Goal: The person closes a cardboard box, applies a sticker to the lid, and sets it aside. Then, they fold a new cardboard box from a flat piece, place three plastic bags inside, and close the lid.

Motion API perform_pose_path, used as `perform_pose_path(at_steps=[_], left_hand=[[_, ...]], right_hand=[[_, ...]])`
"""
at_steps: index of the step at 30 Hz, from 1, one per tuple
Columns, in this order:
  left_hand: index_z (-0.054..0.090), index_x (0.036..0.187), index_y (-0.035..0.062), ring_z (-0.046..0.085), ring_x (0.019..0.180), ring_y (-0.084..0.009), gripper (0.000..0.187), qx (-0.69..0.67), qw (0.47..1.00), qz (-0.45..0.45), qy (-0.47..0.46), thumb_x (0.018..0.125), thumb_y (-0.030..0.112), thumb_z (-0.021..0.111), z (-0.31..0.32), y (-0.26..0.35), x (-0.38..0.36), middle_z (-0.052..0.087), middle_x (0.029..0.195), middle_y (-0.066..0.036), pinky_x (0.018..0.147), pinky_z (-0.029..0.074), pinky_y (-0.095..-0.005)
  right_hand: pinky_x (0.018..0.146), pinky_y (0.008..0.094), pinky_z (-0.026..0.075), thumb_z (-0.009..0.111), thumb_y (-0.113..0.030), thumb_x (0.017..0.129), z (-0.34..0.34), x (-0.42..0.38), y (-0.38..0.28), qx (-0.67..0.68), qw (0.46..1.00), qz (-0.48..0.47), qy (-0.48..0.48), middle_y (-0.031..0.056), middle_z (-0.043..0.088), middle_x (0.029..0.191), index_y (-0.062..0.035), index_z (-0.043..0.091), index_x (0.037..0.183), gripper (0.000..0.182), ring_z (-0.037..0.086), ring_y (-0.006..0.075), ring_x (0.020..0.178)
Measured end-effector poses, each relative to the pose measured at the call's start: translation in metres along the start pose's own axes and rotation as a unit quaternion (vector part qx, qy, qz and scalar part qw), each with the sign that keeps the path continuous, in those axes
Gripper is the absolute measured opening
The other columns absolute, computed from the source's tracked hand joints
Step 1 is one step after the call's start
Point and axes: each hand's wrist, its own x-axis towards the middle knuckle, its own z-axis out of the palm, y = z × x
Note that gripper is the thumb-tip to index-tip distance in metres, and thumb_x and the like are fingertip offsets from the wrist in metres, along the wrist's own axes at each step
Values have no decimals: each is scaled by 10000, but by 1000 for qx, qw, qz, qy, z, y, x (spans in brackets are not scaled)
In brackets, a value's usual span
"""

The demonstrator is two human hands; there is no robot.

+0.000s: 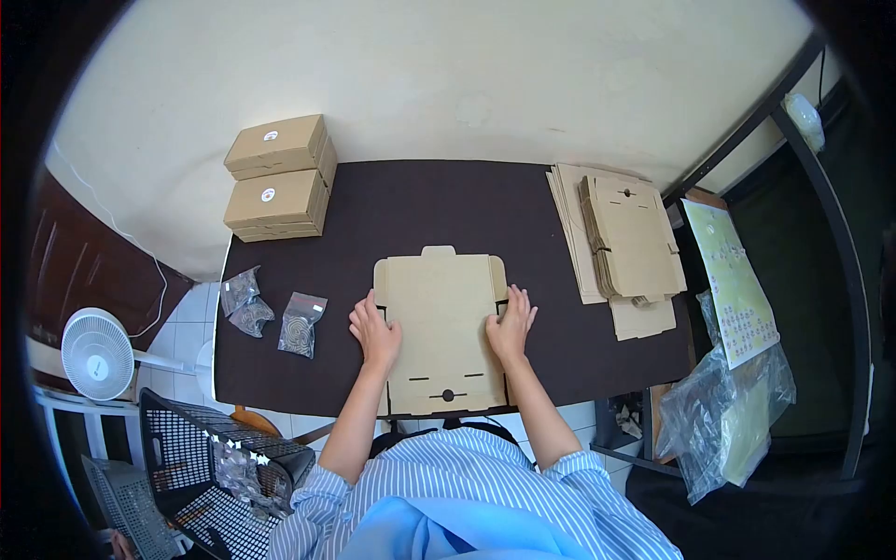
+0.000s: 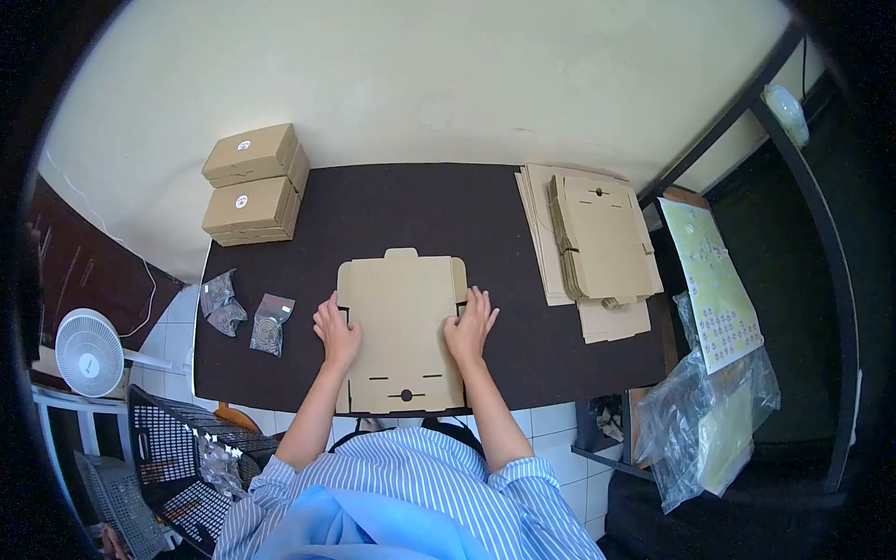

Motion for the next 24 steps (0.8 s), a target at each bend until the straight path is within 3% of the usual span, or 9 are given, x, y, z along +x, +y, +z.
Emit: perform_pose_path(at_steps=[1, 3, 8, 12, 15, 19, 21, 23, 24], left_hand=[[290, 1348, -7, 312, 1210, -331, 717, 0, 1000, -3, 0, 693, 26, 579, 2, -1, 0, 351, 1311, -157, 993, 234, -435], [341, 1326, 17, 319, 1254, -302, 652, 43, 987, 148, 41, 708, 48, 548, 7, -5, -3, 370, 1346, -151, 1016, 222, -449], [375, 1311, -7, 257, 1334, -263, 585, 116, 981, 155, -5, 767, 133, 537, 6, 9, -8, 321, 1419, -131, 1052, 196, -460], [382, 1314, -5, 229, 1355, -255, 581, 142, 974, 174, -24, 798, 210, 541, 5, 8, -7, 308, 1430, -128, 1083, 155, -479], [353, 1332, -2, 217, 1360, -256, 608, 130, 976, 172, -38, 806, 232, 550, 7, 3, -5, 289, 1442, -127, 1079, 155, -480], [301, 1359, 6, 230, 1354, -271, 647, 59, 981, 183, -7, 806, 229, 553, 3, 1, -7, 293, 1439, -134, 1073, 150, -504], [242, 1391, 12, 206, 1366, -265, 694, 88, 968, 236, 17, 814, 248, 547, 0, 2, -11, 264, 1453, -144, 1082, 123, -503], [232, 1396, 3, 190, 1371, -266, 708, 100, 970, 222, -4, 818, 271, 543, 2, 3, -11, 248, 1459, -154, 1086, 98, -507], [221, 1400, -6, 175, 1377, -266, 724, 115, 971, 209, -27, 822, 293, 539, 3, 2, -10, 231, 1465, -163, 1091, 74, -511]], right_hand=[[1085, 556, 91, 504, -36, 695, -1, 0, -1, 29, 999, -40, 5, 199, 366, 1362, 46, 365, 1297, 623, 246, 347, 1330], [1093, 537, 110, 477, -32, 738, -4, -4, 0, -9, 993, -114, -26, 153, 359, 1390, 1, 359, 1324, 599, 248, 312, 1340], [1091, 538, 84, 508, -328, 871, -14, -4, -13, -122, 969, -187, -109, 144, 288, 1441, -6, 310, 1368, 625, 223, 299, 1354], [1092, 536, 66, 515, -420, 868, -10, -6, -10, -118, 969, -191, -102, 138, 293, 1439, -4, 338, 1353, 663, 217, 290, 1357], [1088, 536, 106, 516, -352, 869, -5, 3, -14, -70, 980, -162, -91, 139, 349, 1403, -2, 391, 1308, 575, 267, 290, 1335], [1067, 500, 211, 541, -94, 830, 4, 15, -9, 68, 992, -90, -58, 158, 432, 1262, 1, 443, 1215, 409, 361, 316, 1261], [1058, 509, 223, 535, -55, 815, 6, 16, -9, 239, 967, 22, 89, 171, 402, 1273, -4, 424, 1244, 446, 336, 345, 1267], [1067, 516, 202, 526, 21, 768, 5, 18, -12, 179, 977, -3, 117, 180, 351, 1329, 4, 394, 1272, 522, 287, 364, 1291], [1070, 520, 192, 524, 44, 741, 0, 20, -19, 33, 995, -32, 89, 174, 341, 1345, 3, 383, 1284, 562, 262, 362, 1305]])
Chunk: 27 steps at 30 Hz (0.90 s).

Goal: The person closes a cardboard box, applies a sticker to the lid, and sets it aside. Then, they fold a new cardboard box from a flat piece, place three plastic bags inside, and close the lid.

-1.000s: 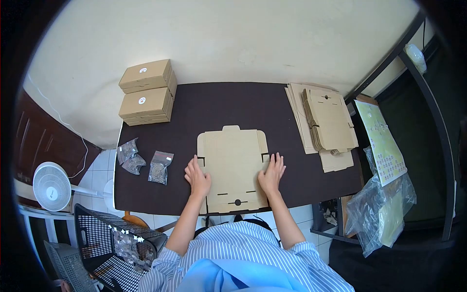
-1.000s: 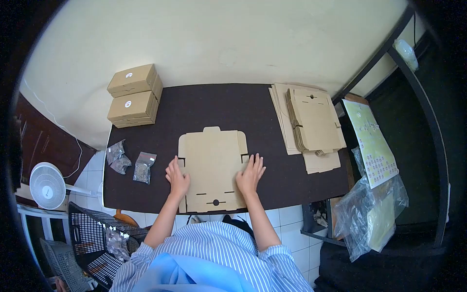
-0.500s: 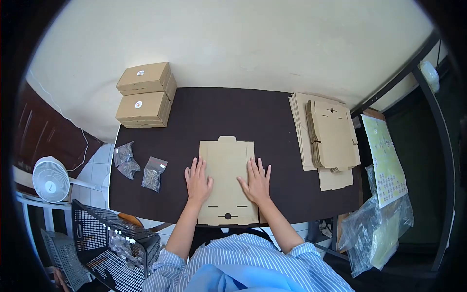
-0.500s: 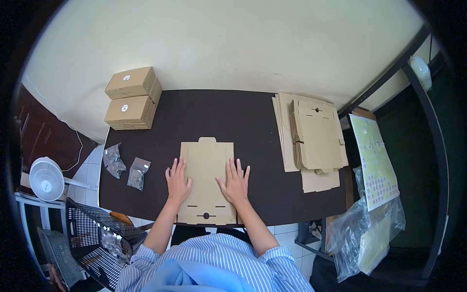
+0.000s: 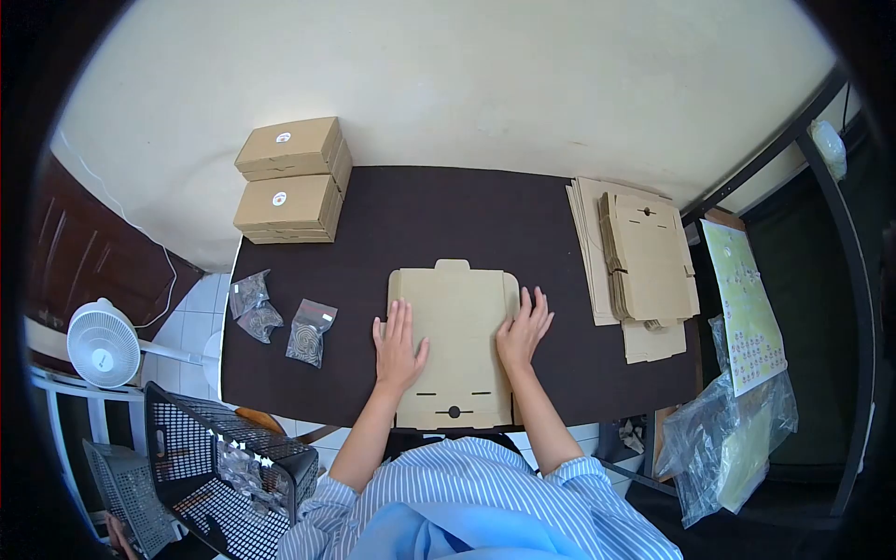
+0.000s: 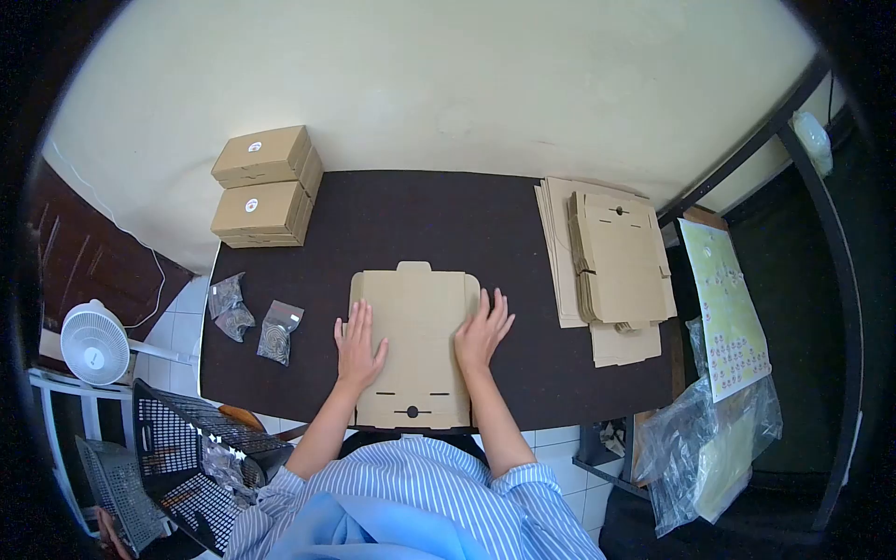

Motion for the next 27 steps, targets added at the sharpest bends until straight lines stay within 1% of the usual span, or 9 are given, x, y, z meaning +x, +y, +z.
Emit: perform_pose_path(at_steps=[1, 2, 8, 12, 14, 21, 24, 26, 27], left_hand=[[221, 1400, -6, 175, 1377, -266, 724, 1, 1000, 0, 1, 822, 293, 539, 1, -1, 1, 231, 1465, -163, 1091, 74, -511], [228, 1395, -18, 160, 1381, -258, 733, 8, 1000, -19, -9, 825, 327, 534, 3, -1, 3, 217, 1470, -163, 1096, 54, -513], [250, 1384, -35, 139, 1385, -250, 761, 24, 998, -39, -30, 826, 406, 520, 4, -4, 5, 200, 1474, -164, 1100, 13, -527], [257, 1381, -35, 141, 1384, -253, 758, 18, 999, -41, -25, 827, 414, 514, 5, -4, 4, 199, 1475, -163, 1100, 20, -529], [259, 1378, -38, 150, 1380, -262, 755, 10, 999, -42, -23, 822, 400, 523, 4, -3, 5, 202, 1473, -167, 1097, 17, -532], [275, 1372, -35, 145, 1382, -254, 752, 8, 998, -50, -28, 820, 414, 519, 3, -2, 6, 205, 1473, -160, 1101, 26, -525], [264, 1373, -38, 143, 1382, -265, 769, -8, 999, -47, -26, 804, 390, 553, 3, -3, 6, 200, 1472, -166, 1103, 26, -522], [248, 1379, -37, 154, 1377, -273, 793, -35, 999, -36, -11, 786, 368, 585, 3, -6, 5, 198, 1470, -174, 1099, 34, -522], [233, 1384, -36, 165, 1372, -282, 821, -60, 998, -23, 3, 767, 346, 617, -3, -6, 4, 196, 1467, -182, 1096, 43, -521]], right_hand=[[1073, 524, 182, 523, 67, 714, -4, 5, -9, -142, 988, -41, -35, 168, 331, 1362, 3, 372, 1295, 603, 237, 359, 1320], [1077, 536, 163, 505, 93, 685, -6, 12, -18, -150, 983, -79, -73, 172, 334, 1374, -10, 373, 1302, 639, 242, 353, 1325], [1082, 475, 215, 492, 69, 710, 56, 51, -35, -19, 972, -185, -144, 160, 421, 1325, -21, 396, 1303, 607, 334, 290, 1295], [1055, 448, 277, 498, 47, 733, 62, 65, -48, -40, 960, -180, -210, 140, 482, 1260, -4, 464, 1245, 516, 393, 280, 1244], [1024, 455, 313, 523, 0, 760, 48, 68, -56, -46, 950, -165, -261, 114, 538, 1165, -17, 555, 1138, 380, 433, 276, 1195], [1008, 489, 315, 567, -105, 801, 50, 32, -41, -41, 958, -265, -106, 85, 561, 1051, -57, 602, 1025, 232, 500, 276, 1083], [1014, 498, 306, 586, -145, 805, 46, 50, -46, -69, 950, -248, -178, 91, 553, 1084, -54, 582, 1084, 293, 487, 277, 1108], [1027, 495, 295, 646, -214, 765, 39, 71, -49, -75, 921, -206, -321, 96, 529, 1142, -62, 542, 1173, 448, 451, 271, 1169], [1027, 495, 295, 646, -214, 765, 42, 74, -45, -75, 920, -208, -322, 96, 529, 1142, -62, 542, 1173, 448, 451, 271, 1169]])
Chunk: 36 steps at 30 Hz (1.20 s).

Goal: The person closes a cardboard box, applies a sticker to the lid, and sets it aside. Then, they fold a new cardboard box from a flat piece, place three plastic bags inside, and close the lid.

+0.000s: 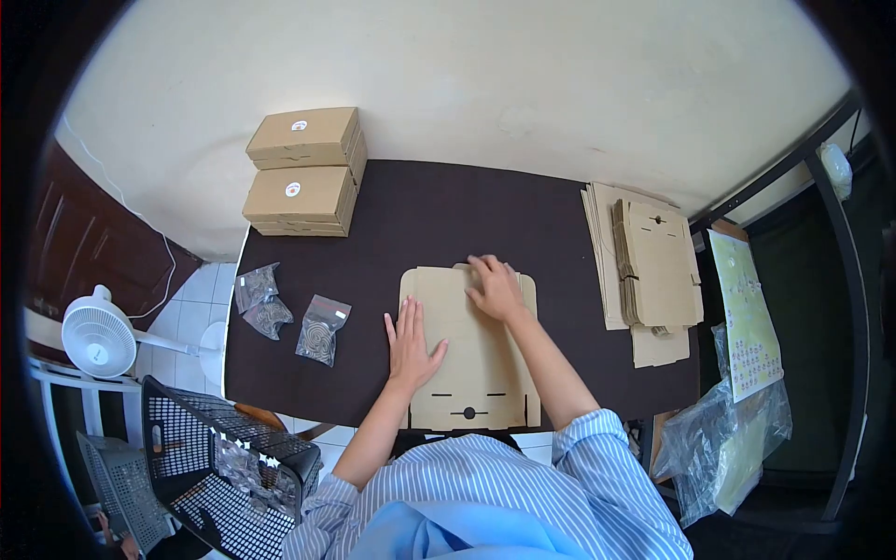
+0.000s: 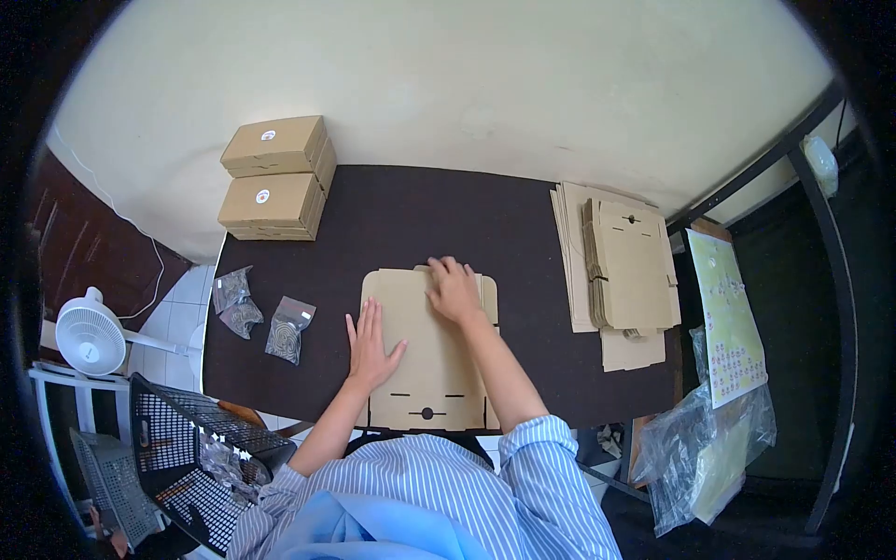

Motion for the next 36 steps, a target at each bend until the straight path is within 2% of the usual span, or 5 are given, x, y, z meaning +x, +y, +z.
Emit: perform_pose_path(at_steps=[7, 19, 25, 28, 36], left_hand=[[260, 1349, -34, 228, 1323, -320, 859, 11, 996, -15, -84, 721, 381, 674, -22, 6, -47, 292, 1395, -179, 1079, 118, -516], [156, 1308, -7, 217, 1314, -374, 1005, -99, 991, 18, 89, 612, 322, 801, -7, -6, -53, 228, 1375, -241, 1075, 194, -496], [200, 1339, 25, 205, 1329, -397, 979, -173, 979, 68, 85, 558, 163, 774, -23, -21, -56, 186, 1433, -241, 1095, 159, -488], [288, 1354, 33, 198, 1362, -296, 896, -15, 988, 112, -102, 615, 268, 737, -45, -9, -55, 269, 1437, -142, 1100, 106, -514], [323, 1367, 42, 179, 1372, -241, 894, 44, 984, 83, -152, 653, 437, 690, -35, -3, -53, 253, 1460, -100, 1107, 64, -517]], right_hand=[[1012, 435, 352, 734, -154, 638, -31, 6, 2, -29, 998, 12, -53, 95, 508, 1152, -103, 531, 1212, 611, 492, 288, 1104], [683, 383, 435, 601, 5, 654, -32, -105, -45, 3, 974, -158, 162, 86, 495, 806, -61, 524, 770, 154, 554, 279, 752], [1021, 456, 320, 505, -115, 805, 17, -146, -49, -137, 985, -100, 39, 131, 392, 1386, -103, 383, 1352, 561, 392, 303, 1263], [1020, 462, 322, 488, -134, 828, 32, -153, -47, -159, 981, -99, 44, 122, 361, 1408, -102, 371, 1358, 544, 376, 294, 1278], [1010, 464, 343, 463, -130, 848, 30, -141, -51, -184, 980, -66, -47, 115, 336, 1427, -108, 374, 1356, 516, 369, 288, 1287]])
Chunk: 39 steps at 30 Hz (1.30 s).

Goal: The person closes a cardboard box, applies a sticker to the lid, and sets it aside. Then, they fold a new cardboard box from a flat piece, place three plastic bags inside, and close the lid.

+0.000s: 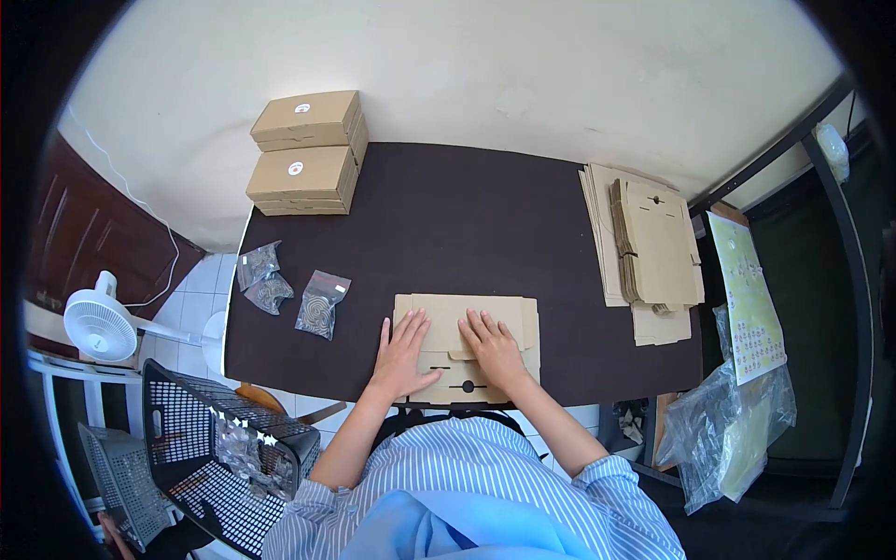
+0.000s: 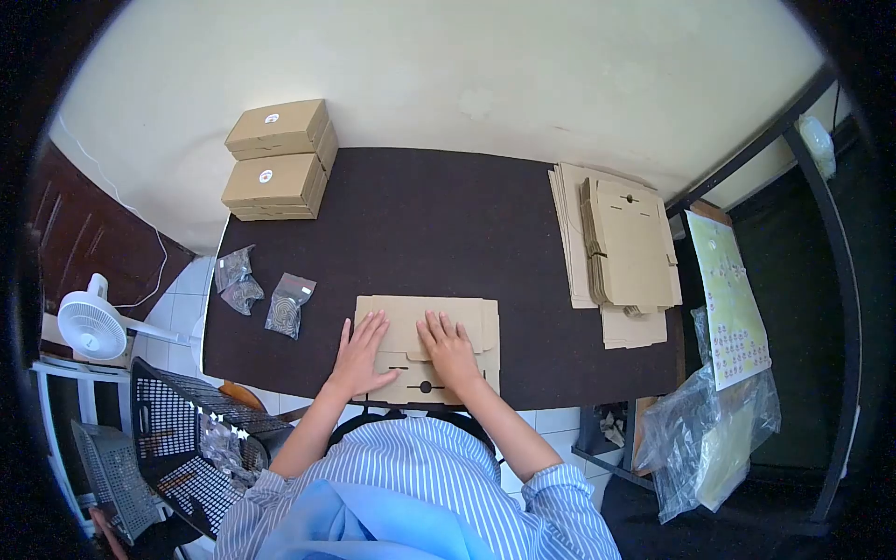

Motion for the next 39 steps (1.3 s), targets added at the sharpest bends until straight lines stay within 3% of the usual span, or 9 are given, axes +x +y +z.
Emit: perform_pose_path(at_steps=[5, 7, 9, 12, 16, 21, 28, 31, 39], left_hand=[[207, 1390, 11, 155, 1364, -312, 1032, -37, 994, -24, 96, 603, 377, 767, 1, 12, -6, 224, 1445, -160, 1089, 91, -532], [173, 1387, 10, 158, 1348, -345, 1062, -40, 989, -19, 144, 588, 346, 787, 9, 15, -14, 209, 1439, -182, 1068, 120, -533], [130, 1367, 17, 172, 1308, -400, 1085, -63, 969, -3, 237, 568, 283, 814, 23, 14, -22, 174, 1429, -221, 1007, 181, -532], [118, 1360, 20, 170, 1310, -406, 1098, -56, 965, -16, 256, 556, 271, 822, 25, 14, -24, 160, 1432, -228, 1012, 180, -532], [229, 1361, 19, 187, 1333, -351, 972, -99, 983, -17, 152, 615, 313, 779, 21, 8, -20, 182, 1449, -188, 1019, 176, -537], [313, 1353, 36, 166, 1361, -291, 886, -72, 995, -55, 33, 657, 390, 732, 7, 5, -13, 190, 1463, -153, 1040, 155, -555], [292, 1367, 42, 104, 1378, -287, 945, -19, 999, -47, 18, 651, 494, 710, 22, 13, -8, 153, 1474, -148, 1052, 119, -573], [264, 1383, 55, 74, 1376, -320, 1049, -37, 991, -123, 38, 586, 554, 729, 14, 16, -9, 139, 1469, -171, 1053, 94, -570], [118, 1412, 9, 55, 1374, -334, 1256, -51, 985, -161, 33, 502, 587, 764, 14, 16, -6, 123, 1471, -179, 1057, 85, -566]], right_hand=[[987, 438, 382, 548, -18, 727, -23, 4, 14, 69, 997, -24, 29, 140, 423, 1360, -90, 432, 1313, 602, 442, 302, 1226], [971, 441, 392, 557, 17, 676, -52, 10, 25, 237, 971, 6, -4, 141, 565, 1171, -68, 494, 1240, 574, 539, 296, 1092], [950, 438, 399, 568, 6, 684, -76, 20, 37, 173, 982, -16, 78, 126, 587, 1059, -65, 514, 1205, 528, 564, 286, 1012], [920, 426, 397, 585, -7, 696, -77, 46, 56, 112, 966, -1, 235, 100, 586, 870, -60, 532, 1166, 477, 585, 274, 861], [914, 411, 372, 624, -28, 696, -63, 80, 71, 99, 953, 66, 277, 91, 563, 974, -62, 497, 1203, 524, 540, 274, 956], [1033, 448, 285, 689, -135, 668, -17, 89, 81, 149, 964, 107, 194, 143, 449, 1256, -42, 409, 1290, 689, 398, 280, 1219], [1071, 453, 234, 748, -309, 623, -32, 101, 106, 162, 973, 148, 67, 134, 451, 1256, -70, 435, 1301, 784, 396, 292, 1216], [976, 428, 366, 752, -307, 613, -66, 106, 118, 161, 982, 88, 34, 116, 552, 1055, -99, 641, 1025, 475, 504, 296, 1075], [766, 404, 499, 611, -186, 759, -106, 67, 97, 220, 975, -15, -37, 156, 644, 923, -35, 608, 934, 231, 612, 340, 869]])
